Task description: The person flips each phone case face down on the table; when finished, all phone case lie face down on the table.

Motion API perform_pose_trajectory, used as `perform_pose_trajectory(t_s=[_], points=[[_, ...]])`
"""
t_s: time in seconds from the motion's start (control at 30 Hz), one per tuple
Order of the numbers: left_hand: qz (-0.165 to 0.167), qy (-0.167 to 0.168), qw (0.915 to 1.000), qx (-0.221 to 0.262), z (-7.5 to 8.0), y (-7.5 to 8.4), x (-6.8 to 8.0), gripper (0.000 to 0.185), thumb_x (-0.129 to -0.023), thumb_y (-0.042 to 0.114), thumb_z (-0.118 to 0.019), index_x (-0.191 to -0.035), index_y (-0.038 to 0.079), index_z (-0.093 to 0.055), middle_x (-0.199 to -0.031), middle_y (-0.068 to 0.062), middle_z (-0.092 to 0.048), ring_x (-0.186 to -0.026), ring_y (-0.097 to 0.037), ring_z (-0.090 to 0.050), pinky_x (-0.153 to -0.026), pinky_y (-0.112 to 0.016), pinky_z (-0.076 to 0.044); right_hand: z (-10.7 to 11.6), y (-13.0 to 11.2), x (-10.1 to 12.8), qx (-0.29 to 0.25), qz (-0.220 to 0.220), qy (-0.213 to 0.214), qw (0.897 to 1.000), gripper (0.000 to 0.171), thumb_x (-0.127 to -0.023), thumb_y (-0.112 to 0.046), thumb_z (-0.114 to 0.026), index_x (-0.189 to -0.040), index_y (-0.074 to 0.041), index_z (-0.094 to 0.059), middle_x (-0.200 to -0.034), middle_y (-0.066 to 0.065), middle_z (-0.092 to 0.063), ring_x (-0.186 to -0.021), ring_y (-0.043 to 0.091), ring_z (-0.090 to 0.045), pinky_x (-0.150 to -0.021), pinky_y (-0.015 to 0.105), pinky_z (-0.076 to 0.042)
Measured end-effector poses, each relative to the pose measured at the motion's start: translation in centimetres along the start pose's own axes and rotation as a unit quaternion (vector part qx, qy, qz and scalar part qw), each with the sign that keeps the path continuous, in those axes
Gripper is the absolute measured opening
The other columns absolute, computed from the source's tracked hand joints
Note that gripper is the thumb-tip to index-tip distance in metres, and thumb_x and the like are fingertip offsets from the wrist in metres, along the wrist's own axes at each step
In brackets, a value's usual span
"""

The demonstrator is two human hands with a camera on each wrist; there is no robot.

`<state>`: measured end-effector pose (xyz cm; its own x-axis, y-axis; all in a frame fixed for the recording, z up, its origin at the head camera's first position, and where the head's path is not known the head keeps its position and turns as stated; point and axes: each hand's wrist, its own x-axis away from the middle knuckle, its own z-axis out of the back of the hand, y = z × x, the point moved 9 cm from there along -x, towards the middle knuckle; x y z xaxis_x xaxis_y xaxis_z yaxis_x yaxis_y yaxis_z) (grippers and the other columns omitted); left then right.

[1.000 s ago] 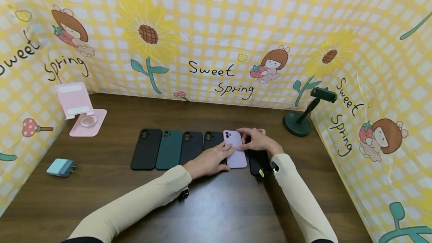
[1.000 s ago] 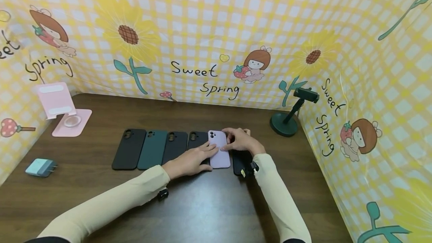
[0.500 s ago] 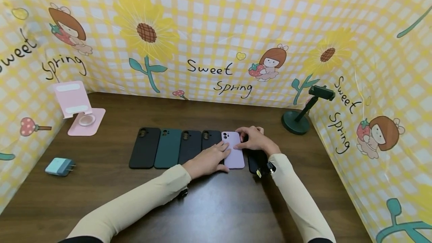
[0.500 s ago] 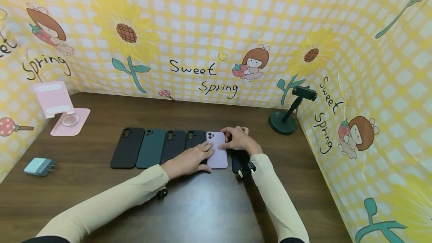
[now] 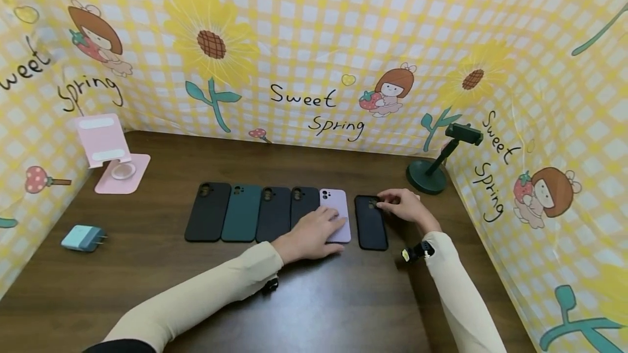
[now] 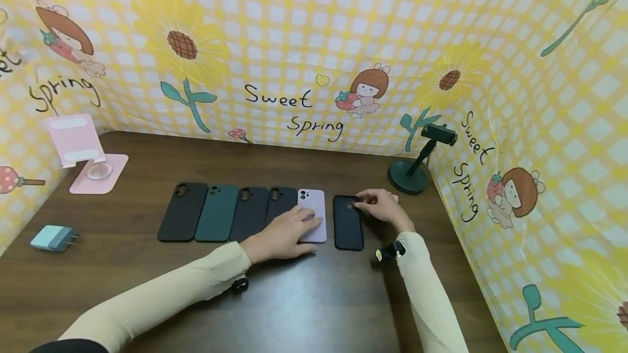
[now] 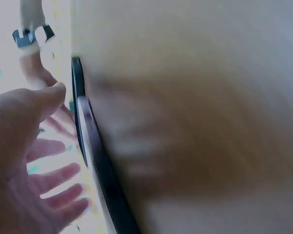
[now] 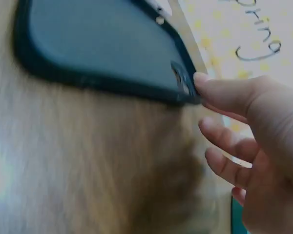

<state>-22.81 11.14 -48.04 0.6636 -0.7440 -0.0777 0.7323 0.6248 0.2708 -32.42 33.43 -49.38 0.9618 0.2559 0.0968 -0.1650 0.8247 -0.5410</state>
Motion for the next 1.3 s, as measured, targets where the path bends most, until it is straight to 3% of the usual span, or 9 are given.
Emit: perform_pose_trajectory(t_s=[0.1, 0.2, 0.4, 0.6, 0.8, 1.0, 1.1, 1.3], points=[[-0.022, 0.019, 0.9994, -0.02, 0.0, 1.8, -1.2, 0.055, -0.094, 0.051, -0.071, -0.14, 0.021, -0.065, -0.124, -0.003, -0.063, -0.104, -0.019, -0.051, -0.088, -0.033, -0.046, -0.3, 0.6, -0.2, -0.036, -0.012, -0.004, 0.999, 0.032, -0.097, -0.031, -0.072, -0.124, -0.014, -0.074, -0.094, 0.004, -0.073, -0.082, 0.014, -0.063, -0.084, 0.035, -0.044], [-0.03, 0.016, 0.9986, -0.04, -0.7, 3.0, -2.3, 0.042, -0.093, 0.051, -0.072, -0.127, 0.027, -0.073, -0.111, 0.002, -0.065, -0.092, -0.015, -0.045, -0.079, -0.028, -0.04, -0.8, 0.4, -0.9, -0.052, -0.009, 0.001, 0.999, 0.03, -0.099, -0.028, -0.07, -0.123, -0.012, -0.075, -0.093, 0.006, -0.074, -0.078, 0.013, -0.062, -0.076, 0.032, -0.049], [-0.013, 0.005, 0.999, -0.042, -2.0, 3.6, -3.5, 0.014, -0.093, 0.043, -0.074, -0.098, 0.03, -0.076, -0.1, 0.008, -0.07, -0.088, -0.014, -0.046, -0.075, -0.027, -0.039, -1.7, -0.5, -2.1, -0.052, -0.015, 0.005, 0.999, 0.024, -0.098, -0.02, -0.069, -0.119, -0.012, -0.077, -0.087, 0.005, -0.075, -0.073, 0.011, -0.062, -0.071, 0.027, -0.049], [0.018, -0.003, 0.9986, -0.05, -2.2, 3.1, -4.5, 0.015, -0.092, 0.041, -0.075, -0.082, 0.03, -0.072, -0.092, 0.009, -0.069, -0.087, -0.014, -0.046, -0.073, -0.028, -0.039, -1.5, -0.8, -2.7, -0.058, -0.009, -0.003, 0.998, 0.024, -0.098, -0.018, -0.067, -0.119, -0.011, -0.077, -0.089, 0.006, -0.075, -0.074, 0.013, -0.062, -0.071, 0.028, -0.049], [0.011, 0.001, 0.9991, -0.041, -1.7, 3.7, -5.3, 0.019, -0.095, 0.036, -0.073, -0.08, 0.026, -0.067, -0.086, 0.007, -0.067, -0.084, -0.013, -0.048, -0.074, -0.026, -0.039, -0.6, -0.5, -2.4, -0.077, 0.026, -0.021, 0.996, 0.03, -0.104, -0.021, -0.059, -0.125, -0.006, -0.073, -0.1, 0.012, -0.074, -0.08, 0.016, -0.061, -0.074, 0.029, -0.047], [0.007, 0.005, 0.9984, -0.057, -1.8, 4.1, -5.2, 0.014, -0.098, 0.034, -0.069, -0.087, 0.025, -0.07, -0.09, 0.006, -0.069, -0.086, -0.013, -0.052, -0.075, -0.026, -0.044, -0.6, 0.2, -2.0, -0.15, -0.006, -0.065, 0.987, 0.038, -0.109, -0.025, -0.05, -0.138, -0.006, -0.064, -0.119, 0.018, -0.068, -0.094, 0.022, -0.062, -0.081, 0.032, -0.05], [-0.002, 0.012, 0.9984, -0.056, -1.7, 4.3, -5.2, 0.014, -0.097, 0.033, -0.07, -0.086, 0.024, -0.072, -0.089, 0.006, -0.07, -0.087, -0.014, -0.056, -0.075, -0.027, -0.047, -0.6, 0.7, -1.7, -0.175, -0.015, -0.079, 0.981, 0.041, -0.109, -0.024, -0.051, -0.144, -0.005, -0.059, -0.109, 0.018, -0.067, -0.089, 0.025, -0.061, -0.077, 0.034, -0.05], [-0.013, 0.011, 0.9993, -0.033, -1.5, 4.3, -5.3, 0.014, -0.096, 0.032, -0.071, -0.087, 0.023, -0.076, -0.091, 0.006, -0.072, -0.092, -0.014, -0.06, -0.079, -0.028, -0.051, -0.2, 1.2, -1.5, -0.225, -0.017, -0.096, 0.97, 0.043, -0.108, -0.03, -0.054, -0.145, -0.009, -0.057, -0.084, 0.006, -0.055, -0.074, 0.02, -0.054, -0.072, 0.034, -0.048]])
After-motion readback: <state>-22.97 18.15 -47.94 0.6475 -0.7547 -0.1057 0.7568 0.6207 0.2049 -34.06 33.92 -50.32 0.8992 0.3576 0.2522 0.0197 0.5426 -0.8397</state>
